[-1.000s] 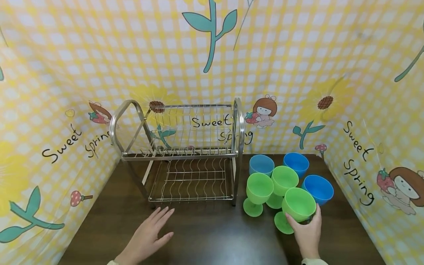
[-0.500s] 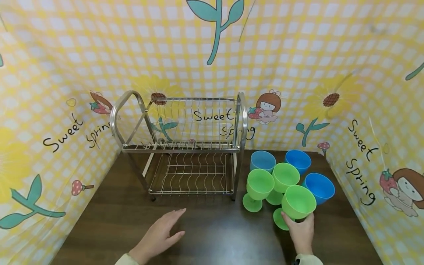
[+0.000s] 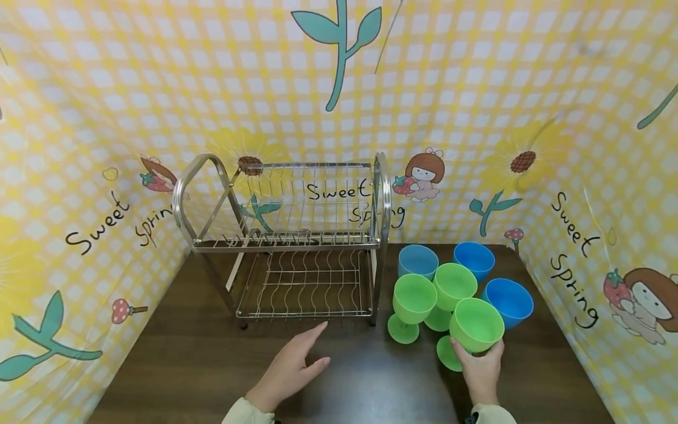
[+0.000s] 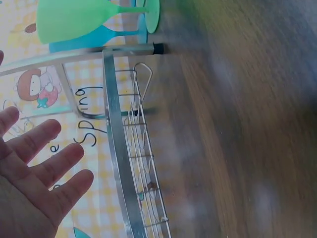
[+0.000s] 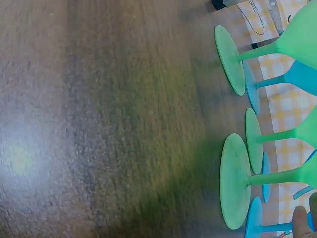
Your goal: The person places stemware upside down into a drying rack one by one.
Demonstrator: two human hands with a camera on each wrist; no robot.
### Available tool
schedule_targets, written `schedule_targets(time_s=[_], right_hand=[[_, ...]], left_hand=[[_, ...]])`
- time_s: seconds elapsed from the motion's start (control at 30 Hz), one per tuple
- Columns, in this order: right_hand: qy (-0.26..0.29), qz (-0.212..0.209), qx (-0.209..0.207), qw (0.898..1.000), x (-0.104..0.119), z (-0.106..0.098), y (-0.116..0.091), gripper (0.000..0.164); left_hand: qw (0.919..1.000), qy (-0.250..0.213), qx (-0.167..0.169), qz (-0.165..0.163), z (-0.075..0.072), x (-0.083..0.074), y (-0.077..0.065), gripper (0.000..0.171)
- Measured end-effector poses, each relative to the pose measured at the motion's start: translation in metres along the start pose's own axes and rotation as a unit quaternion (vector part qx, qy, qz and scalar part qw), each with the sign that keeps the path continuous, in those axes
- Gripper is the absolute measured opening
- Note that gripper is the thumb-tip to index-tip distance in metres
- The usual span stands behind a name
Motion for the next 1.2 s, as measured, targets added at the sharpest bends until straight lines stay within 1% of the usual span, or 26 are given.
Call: schedule_targets(time_s=[0.1,0.2,0.27,0.4,0.57,0.67,0.77,0.87,0.93,1.0,1.1,1.2], right_hand=[[0.007,-0.007,-0.014,1.000,0.000,0.000,-0.002,0.092],[0.014,-0.020,-0.027,0.999,0.001,-0.001,-0.005,0.092],[0.019,-0.030,-0.029,0.999,0.002,-0.002,-0.007,0.092],[0.026,-0.047,-0.025,0.998,0.006,-0.003,-0.013,0.094],[0.037,-0.085,-0.027,0.995,0.010,-0.004,-0.021,0.095],[0.037,-0.108,-0.016,0.993,0.014,-0.002,-0.028,0.096],[0.039,-0.138,-0.007,0.990,0.017,0.003,-0.037,0.095],[0.056,-0.179,-0.004,0.982,0.020,0.009,-0.046,0.094],[0.071,-0.209,-0.005,0.975,0.023,0.014,-0.052,0.095],[0.080,-0.225,0.001,0.971,0.025,0.019,-0.057,0.097],[0.069,-0.236,0.017,0.969,0.028,0.023,-0.065,0.098],[0.037,-0.244,0.046,0.968,0.031,0.028,-0.071,0.098]], left_hand=[[1.0000,-0.003,0.005,-0.007,0.002,-0.002,0.002,0.061],[0.9999,-0.007,-0.001,-0.010,0.001,-0.003,0.003,0.061],[0.9998,-0.012,-0.006,-0.012,0.001,-0.004,0.004,0.061],[0.9997,-0.014,-0.021,-0.003,-0.002,-0.007,0.004,0.061],[0.9990,0.016,-0.031,0.028,-0.008,-0.015,0.006,0.062],[0.9976,0.044,-0.027,0.047,-0.013,-0.022,0.011,0.064],[0.9966,0.054,-0.021,0.059,-0.019,-0.030,0.016,0.069],[0.9958,0.053,-0.014,0.073,-0.023,-0.037,0.019,0.074],[0.9951,0.050,-0.007,0.085,-0.024,-0.041,0.019,0.076],[0.9941,0.046,-0.002,0.098,-0.025,-0.043,0.019,0.077],[0.9937,0.035,0.001,0.106,-0.024,-0.044,0.017,0.078],[0.9934,0.026,-0.004,0.112,-0.024,-0.044,0.015,0.079]])
Point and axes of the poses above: each hand's wrist, its own y-axis towards the middle knuckle, its own z-axis out of the palm, x = y × z, the point moved 3 cm from there along y, towards the middle knuckle, and after that the axes turned 5 degrees about -x, right-handed, at the moved point
